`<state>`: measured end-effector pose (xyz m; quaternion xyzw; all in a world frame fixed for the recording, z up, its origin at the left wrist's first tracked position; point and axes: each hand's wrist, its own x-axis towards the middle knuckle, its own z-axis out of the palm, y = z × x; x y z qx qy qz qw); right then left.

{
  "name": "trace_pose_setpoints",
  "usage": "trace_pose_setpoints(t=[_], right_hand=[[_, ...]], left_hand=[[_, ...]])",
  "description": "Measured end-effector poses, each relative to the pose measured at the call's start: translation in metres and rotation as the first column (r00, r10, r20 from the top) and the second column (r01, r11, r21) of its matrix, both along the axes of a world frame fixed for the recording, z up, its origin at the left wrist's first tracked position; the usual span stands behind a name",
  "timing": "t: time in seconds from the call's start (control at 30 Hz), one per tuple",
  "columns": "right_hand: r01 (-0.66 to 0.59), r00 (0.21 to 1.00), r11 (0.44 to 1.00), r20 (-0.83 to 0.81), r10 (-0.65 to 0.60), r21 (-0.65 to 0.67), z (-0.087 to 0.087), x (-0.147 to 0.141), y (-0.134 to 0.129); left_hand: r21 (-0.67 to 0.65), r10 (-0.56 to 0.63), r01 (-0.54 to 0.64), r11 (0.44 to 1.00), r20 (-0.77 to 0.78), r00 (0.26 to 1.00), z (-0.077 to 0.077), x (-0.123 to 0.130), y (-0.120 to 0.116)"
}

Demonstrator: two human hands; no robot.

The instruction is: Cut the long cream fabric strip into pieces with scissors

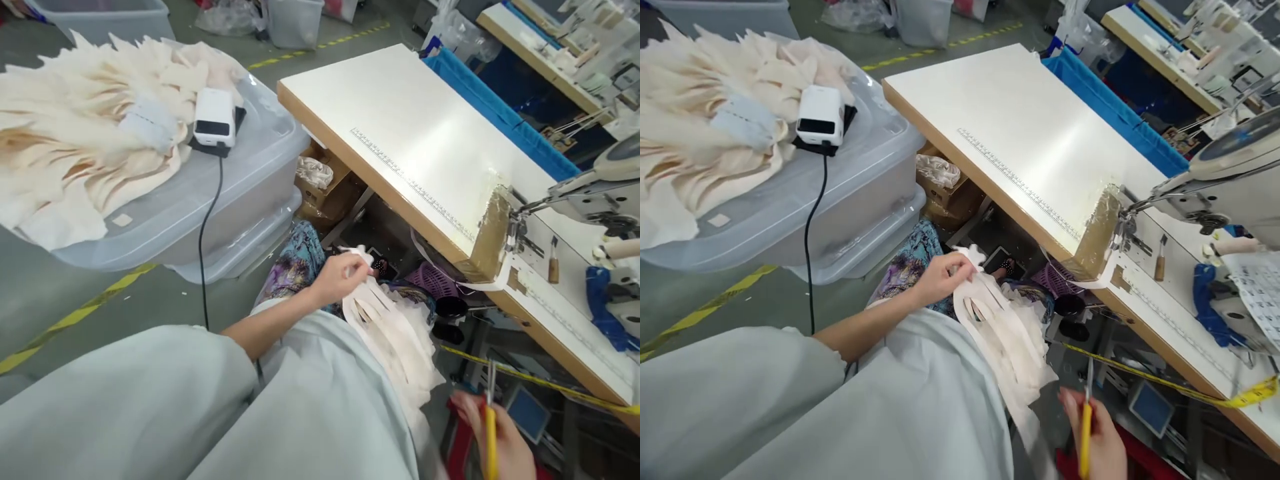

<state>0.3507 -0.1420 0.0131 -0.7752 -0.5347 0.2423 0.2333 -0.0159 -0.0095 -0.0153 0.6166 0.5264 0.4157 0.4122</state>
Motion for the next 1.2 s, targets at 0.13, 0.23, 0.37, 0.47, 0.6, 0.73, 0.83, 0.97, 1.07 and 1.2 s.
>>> trace_pose_setpoints(t=[0.13, 0.23, 0.37, 0.47, 0.6, 0.73, 0.83, 0.97, 1.07, 1.2], right_hand=[[-0.107, 0.882, 0.993, -0.456, 0.121, 0.056, -0.014, -0.076, 0.036], [-0.204, 0.724, 0.966, -0.640, 0.258, 0.159, -0.013, -0.136, 0.060], [-0.153, 0.684, 0.947, -0.661, 0.308, 0.283, 0.003, -0.182, 0.069], [-0.165, 0.779, 0.907, -0.513, 0.361, 0.388, 0.017, -0.187, 0.068], [-0.297, 0.899, 0.860, -0.182, 0.399, 0.415, 0.031, -0.186, 0.066], [-0.389, 0.880, 0.848, -0.127, 0.457, 0.359, 0.041, -0.195, 0.070], [-0.441, 0.843, 0.840, -0.175, 0.508, 0.317, 0.048, -0.199, 0.082], [-0.410, 0.777, 0.848, -0.357, 0.518, 0.337, 0.051, -0.182, 0.098], [-0.527, 0.703, 0.833, -0.464, 0.539, 0.169, 0.043, -0.156, 0.105], [-0.700, 0.694, 0.699, -0.374, 0.615, -0.149, 0.027, -0.128, 0.109]], left_hand=[[0.230, -0.307, 0.252, 0.940, 0.243, 0.920, 0.029, 0.022, -0.036], [0.404, -0.531, 0.395, 0.825, 0.315, 0.787, 0.034, 0.028, -0.056], [0.443, -0.590, 0.430, 0.787, 0.335, 0.735, 0.022, 0.022, -0.071], [0.405, -0.464, 0.304, 0.863, 0.395, 0.793, 0.013, 0.010, -0.073], [0.145, -0.227, 0.187, 0.972, 0.354, 0.907, 0.012, -0.001, -0.065], [-0.025, -0.401, 0.427, 0.904, 0.301, 0.865, 0.019, -0.001, -0.053], [-0.039, -0.422, 0.459, 0.888, 0.329, 0.845, 0.025, 0.000, -0.046], [-0.128, -0.281, 0.355, 0.926, 0.396, 0.874, 0.026, -0.005, -0.035], [-0.193, -0.204, 0.315, 0.929, 0.441, 0.874, 0.019, -0.007, -0.026], [-0.302, -0.141, 0.336, 0.892, 0.521, 0.842, 0.011, -0.002, -0.016]])
